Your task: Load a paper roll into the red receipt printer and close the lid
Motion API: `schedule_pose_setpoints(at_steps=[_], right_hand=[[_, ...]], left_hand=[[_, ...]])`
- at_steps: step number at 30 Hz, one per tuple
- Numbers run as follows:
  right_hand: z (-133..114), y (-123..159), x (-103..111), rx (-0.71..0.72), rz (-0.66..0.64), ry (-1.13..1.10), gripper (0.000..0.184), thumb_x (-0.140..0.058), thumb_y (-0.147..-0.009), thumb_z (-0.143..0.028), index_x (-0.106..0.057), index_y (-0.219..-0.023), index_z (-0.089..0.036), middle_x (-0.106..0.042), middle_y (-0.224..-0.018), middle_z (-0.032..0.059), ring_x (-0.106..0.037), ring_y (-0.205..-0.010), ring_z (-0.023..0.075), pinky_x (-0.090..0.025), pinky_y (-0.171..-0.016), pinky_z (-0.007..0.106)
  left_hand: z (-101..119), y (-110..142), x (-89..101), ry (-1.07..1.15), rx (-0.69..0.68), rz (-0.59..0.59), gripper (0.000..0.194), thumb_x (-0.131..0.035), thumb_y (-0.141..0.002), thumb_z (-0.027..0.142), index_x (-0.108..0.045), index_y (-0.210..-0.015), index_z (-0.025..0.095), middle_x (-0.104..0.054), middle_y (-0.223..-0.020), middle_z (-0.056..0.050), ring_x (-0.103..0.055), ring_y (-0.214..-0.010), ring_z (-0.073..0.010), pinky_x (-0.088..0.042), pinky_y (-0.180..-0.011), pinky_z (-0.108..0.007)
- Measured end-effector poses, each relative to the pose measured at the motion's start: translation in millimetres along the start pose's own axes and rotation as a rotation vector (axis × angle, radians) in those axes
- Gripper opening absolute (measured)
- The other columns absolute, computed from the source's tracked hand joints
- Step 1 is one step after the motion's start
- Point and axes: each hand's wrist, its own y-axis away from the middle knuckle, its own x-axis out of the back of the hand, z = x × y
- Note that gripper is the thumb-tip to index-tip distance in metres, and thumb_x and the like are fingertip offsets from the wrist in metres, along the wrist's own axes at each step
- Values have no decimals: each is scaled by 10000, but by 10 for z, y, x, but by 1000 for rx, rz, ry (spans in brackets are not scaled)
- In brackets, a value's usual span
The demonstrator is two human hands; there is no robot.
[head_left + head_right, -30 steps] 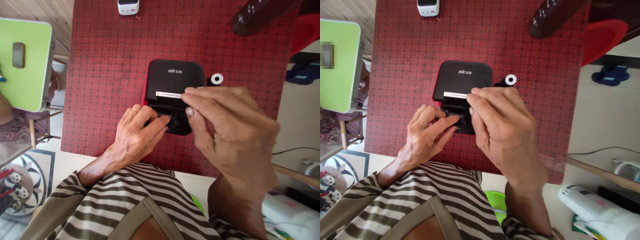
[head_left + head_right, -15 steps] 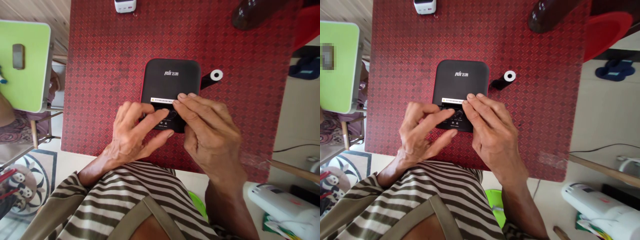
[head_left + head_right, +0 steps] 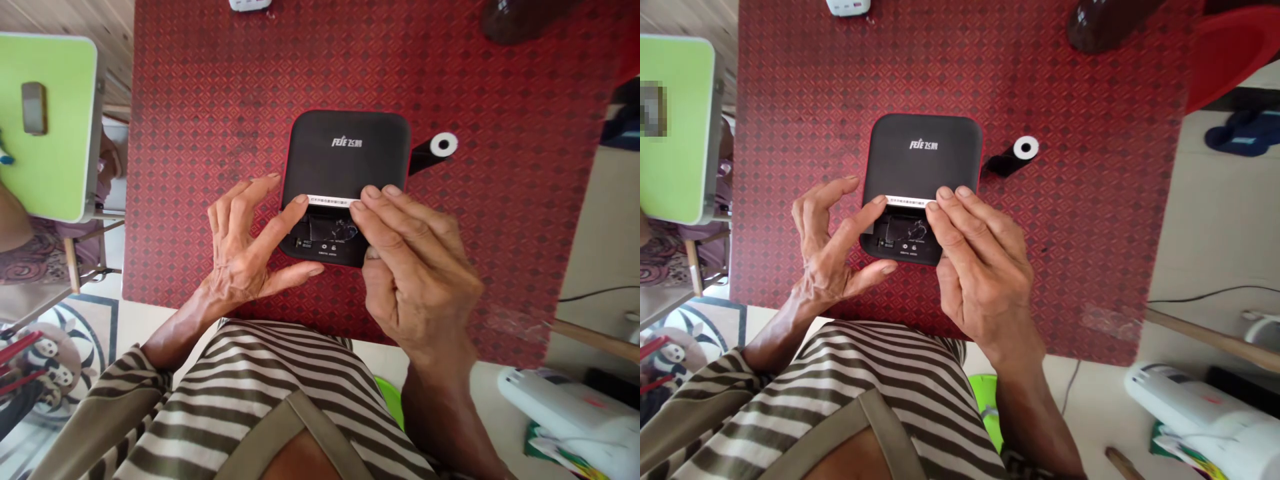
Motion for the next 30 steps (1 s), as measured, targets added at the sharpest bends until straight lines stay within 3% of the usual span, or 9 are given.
schedule_pose_setpoints(at_steps=[4, 10, 12, 14, 17, 19, 22, 25, 30], right_hand=[[-9, 14, -15, 1, -3, -1, 746, -625, -1185, -113, -651, -1915, -265, -819, -1813, 152, -796, -1704, 399, -678, -1423, 662], [2, -5, -55, 0, 19, 29, 718, -605, -1199, -138, -681, -1887, -327, -857, -1768, 113, -832, -1650, 385, -694, -1381, 666], [-11, 8, -64, -1, 38, 7, 736, -603, -1205, -147, -652, -1917, -328, -854, -1773, 119, -820, -1665, 392, -684, -1402, 665], [-36, 42, -85, -28, 82, -7, 761, -615, -1215, -179, -610, -1954, -359, -827, -1814, 111, -788, -1706, 411, -663, -1434, 687], [-70, 140, -188, -123, 258, -7, 736, -648, -1226, -253, -639, -1943, -419, -814, -1829, 90, -791, -1691, 426, -686, -1407, 697], [-70, 235, -314, -188, 436, -36, 659, -687, -1221, -331, -733, -1876, -393, -864, -1734, 106, -860, -1565, 422, -780, -1254, 650], [-54, 401, -523, -310, 577, -151, 614, -703, -1221, -469, -782, -1824, -386, -896, -1637, 115, -923, -1391, 404, -842, -972, 549], [-66, 537, -649, -386, 491, -177, 620, -640, -1256, -504, -729, -1864, -415, -899, -1609, 133, -938, -1318, 393, -829, -923, 530], [-120, 599, -689, -373, 402, -135, 578, -545, -1299, -471, -742, -1835, -381, -929, -1489, 130, -925, -1275, 380, -793, -1061, 591]], left_hand=[[-32, -19, 9, -16, -28, 2, 979, -723, -1076, 1108, -773, -1735, 386, -759, -1765, -207, -709, -1587, -485, -543, -1376, -728], [-22, -26, 66, 47, 41, -85, 898, -948, -1040, 964, -747, -1762, 470, -726, -1824, -171, -661, -1727, -530, -518, -1453, -778], [-9, -10, 74, 59, 48, -84, 834, -888, -1108, 935, -726, -1778, 467, -737, -1812, -161, -681, -1711, -509, -544, -1445, -769], [12, 14, 59, 122, 66, -77, 745, -727, -1218, 908, -700, -1794, 435, -738, -1809, -153, -711, -1673, -470, -603, -1400, -729], [38, 69, -36, 331, 251, -63, 673, -533, -1314, 839, -599, -1841, 427, -752, -1779, -125, -773, -1585, -392, -717, -1251, -633], [31, 115, -140, 487, 423, -14, 643, -552, -1321, 812, -552, -1841, 434, -789, -1722, -120, -832, -1492, -359, -762, -1164, -605], [-14, 160, -272, 684, 537, 39, 510, -597, -1338, 742, -654, -1741, 435, -848, -1675, -112, -876, -1483, -346, -792, -1152, -582], [-40, 136, -264, 719, 536, -7, 449, -593, -1355, 674, -708, -1688, 394, -901, -1578, -91, -903, -1443, -339, -797, -1131, -563], [13, 28, -62, 615, 544, -113, 431, -662, -1331, 599, -730, -1663, 334, -927, -1526, -114, -919, -1297, -315, -795, -1048, -533]])
